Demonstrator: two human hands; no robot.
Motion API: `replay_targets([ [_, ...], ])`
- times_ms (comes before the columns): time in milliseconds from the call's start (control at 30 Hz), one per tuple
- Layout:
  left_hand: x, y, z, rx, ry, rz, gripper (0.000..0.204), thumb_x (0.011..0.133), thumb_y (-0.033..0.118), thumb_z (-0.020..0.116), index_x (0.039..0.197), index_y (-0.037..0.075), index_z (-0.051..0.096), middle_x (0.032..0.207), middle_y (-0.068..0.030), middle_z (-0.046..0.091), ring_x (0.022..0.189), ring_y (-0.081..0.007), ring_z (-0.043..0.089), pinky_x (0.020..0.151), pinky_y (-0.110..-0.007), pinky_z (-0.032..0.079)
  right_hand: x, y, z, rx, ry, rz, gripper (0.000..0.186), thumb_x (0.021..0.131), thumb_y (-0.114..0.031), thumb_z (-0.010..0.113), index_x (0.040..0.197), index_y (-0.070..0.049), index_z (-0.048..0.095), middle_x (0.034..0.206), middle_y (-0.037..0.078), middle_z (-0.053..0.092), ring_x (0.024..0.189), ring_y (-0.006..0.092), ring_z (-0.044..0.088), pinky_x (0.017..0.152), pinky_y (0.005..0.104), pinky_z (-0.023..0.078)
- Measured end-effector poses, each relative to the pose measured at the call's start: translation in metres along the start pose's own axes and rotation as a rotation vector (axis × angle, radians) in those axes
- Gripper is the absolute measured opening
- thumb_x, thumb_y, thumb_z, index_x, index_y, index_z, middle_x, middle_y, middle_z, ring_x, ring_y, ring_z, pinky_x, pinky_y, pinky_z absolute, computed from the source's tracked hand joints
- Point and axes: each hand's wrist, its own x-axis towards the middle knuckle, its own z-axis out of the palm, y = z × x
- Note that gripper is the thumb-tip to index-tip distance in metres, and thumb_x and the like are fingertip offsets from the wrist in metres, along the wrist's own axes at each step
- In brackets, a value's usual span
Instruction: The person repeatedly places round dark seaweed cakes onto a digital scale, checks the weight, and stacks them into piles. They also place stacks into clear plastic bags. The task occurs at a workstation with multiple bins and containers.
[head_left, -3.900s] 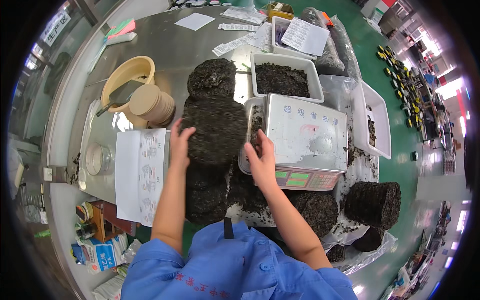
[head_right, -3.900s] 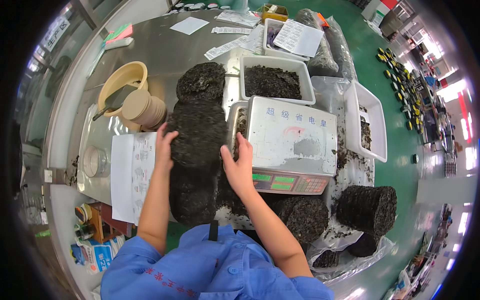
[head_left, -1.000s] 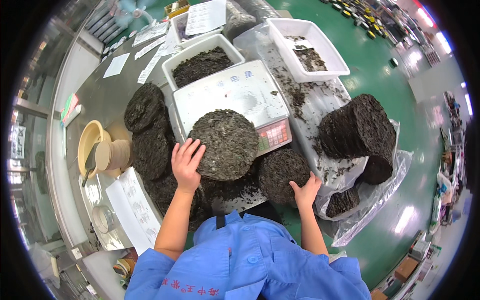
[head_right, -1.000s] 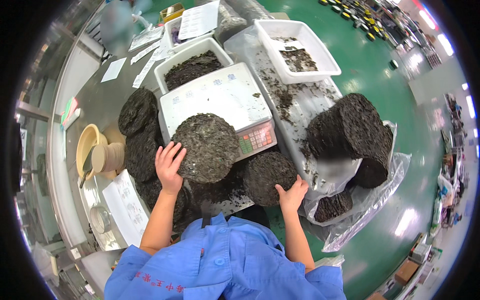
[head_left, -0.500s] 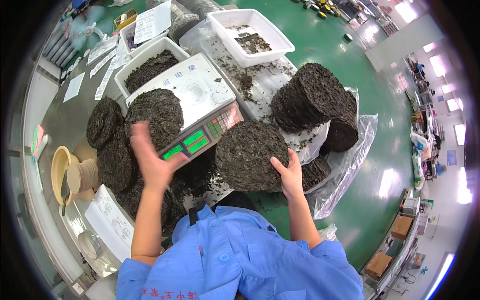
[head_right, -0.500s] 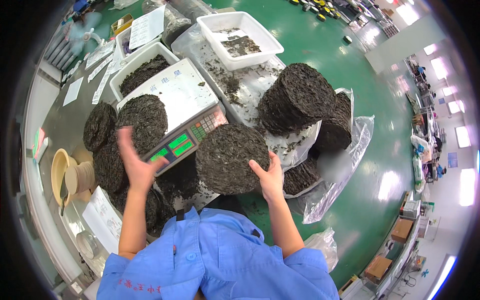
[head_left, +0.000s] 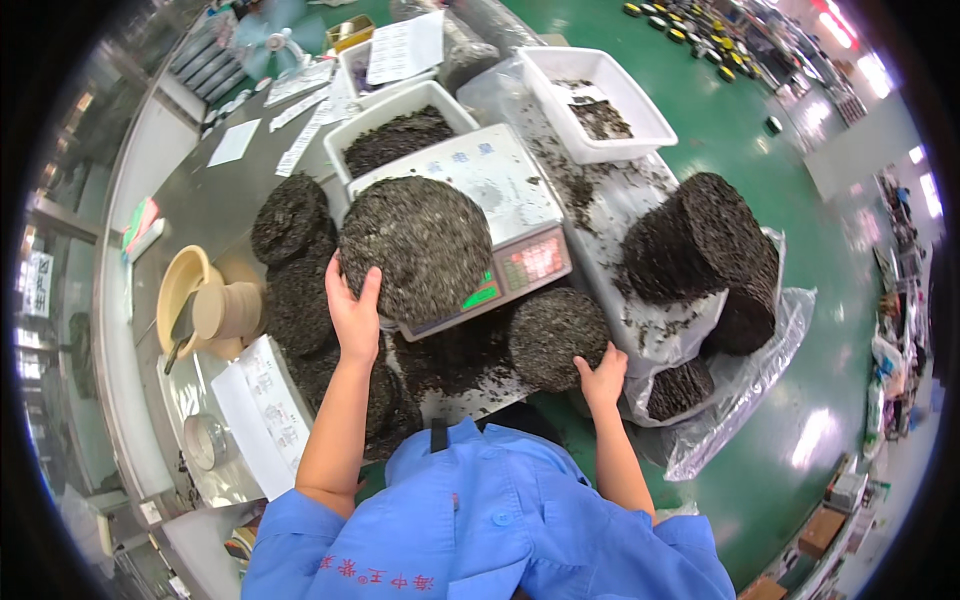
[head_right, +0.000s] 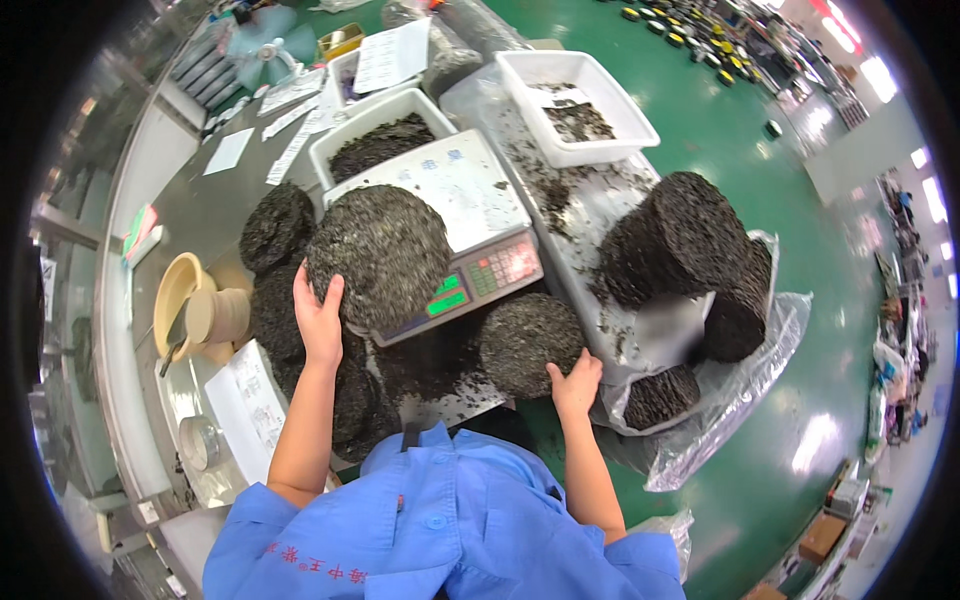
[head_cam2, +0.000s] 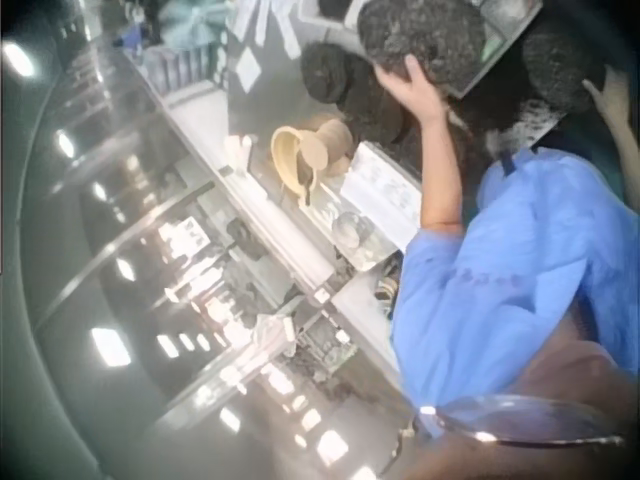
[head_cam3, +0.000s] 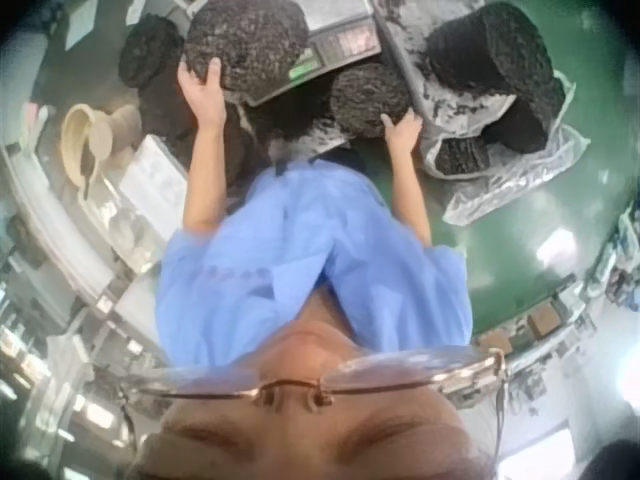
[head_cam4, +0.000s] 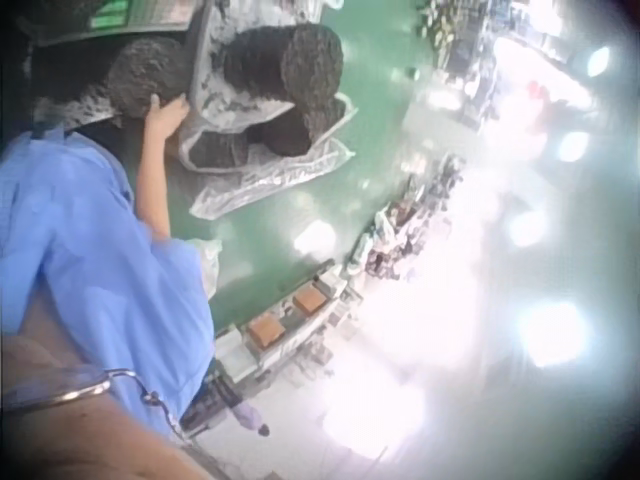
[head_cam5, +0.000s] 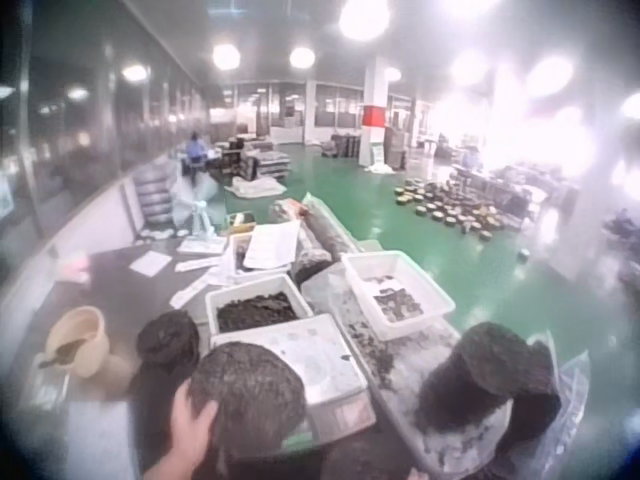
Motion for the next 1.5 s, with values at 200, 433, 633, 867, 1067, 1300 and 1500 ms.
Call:
replay_targets([
  [200,0.033,-0.035,-0.023,0.904,0.19,0.339,0.077,0.093,0.027,0.068,0.149,-0.004,0.025,0.151,-0.0256,0.028,0.141,-0.0424,0.026,0.115,-0.048,0.024,-0.001,-0.025,-0.014,0.047,0.079,0.051,0.075,0.068,-0.026,0.086,0.126,0.003,0.049,0.12,0.023,0.054,0.115,0.041,0.051,0.1,0.0453,0.043],
  [433,-0.088,-0.008,0.058,0.652,-0.816,0.661,0.069,0.077,0.037,0.079,0.133,0.006,0.052,0.138,-0.0129,0.051,0.135,-0.0339,0.042,0.114,-0.051,0.03,0.0,-0.04,-0.054,0.634,-0.061,0.239,0.068,0.074,-0.011,0.084,0.126,0.006,0.042,0.123,0.022,0.056,0.113,0.0297,0.059,0.096,0.0375,0.048],
  [633,-0.115,-0.038,0.068,0.724,-0.979,0.94,0.06,0.082,0.017,0.076,0.136,0.005,0.053,0.138,-0.0135,0.054,0.129,-0.0336,0.051,0.112,-0.046,0.035,0.001,-0.054,-0.11,1.344,-0.366,0.293,0.05,0.094,-0.017,0.065,0.133,0.002,0.04,0.121,0.014,0.06,0.114,0.023,0.058,0.092,0.037,0.051],
  [867,-0.03,-0.003,0.067,-0.029,-0.028,0.112,0.053,0.096,0.005,0.06,0.141,-0.007,0.036,0.145,-0.0197,0.042,0.136,-0.026,0.042,0.113,-0.037,0.032,-0.001,-0.069,-0.111,1.523,-0.433,0.205,0.046,0.106,-0.038,0.041,0.13,0.001,0.043,0.109,0.019,0.065,0.096,0.0246,0.066,0.078,0.0334,0.055],
  [1067,0.05,-0.032,-0.031,0.725,0.253,0.229,0.053,0.096,0.028,0.063,0.137,-0.002,0.046,0.136,-0.0204,0.05,0.122,-0.031,0.052,0.103,-0.041,0.041,-0.012,-0.096,-0.096,1.465,-0.636,0.2,0.036,0.107,-0.03,0.044,0.127,-0.001,0.045,0.103,0.016,0.066,0.09,0.0206,0.066,0.076,0.0312,0.054],
  [1300,0.013,-0.059,-0.084,0.251,0.437,-0.108,0.048,0.101,0.032,0.056,0.136,0.0,0.048,0.135,-0.0135,0.053,0.123,-0.0234,0.052,0.104,-0.036,0.041,-0.013,-0.114,-0.086,1.355,-0.642,0.106,0.032,0.107,-0.027,0.044,0.126,-0.001,0.048,0.102,0.013,0.065,0.089,0.0176,0.065,0.076,0.0289,0.053],
  [1500,0.004,-0.06,-0.081,0.113,0.323,-0.308,0.071,0.101,0.052,0.048,0.143,-0.005,0.04,0.144,-0.0191,0.046,0.134,-0.0297,0.046,0.112,-0.041,0.034,0.002,-0.144,-0.07,1.197,-0.586,-0.116,0.031,0.106,-0.025,0.046,0.126,-0.001,0.049,0.108,0.011,0.063,0.096,0.0161,0.062,0.081,0.0288,0.051],
])
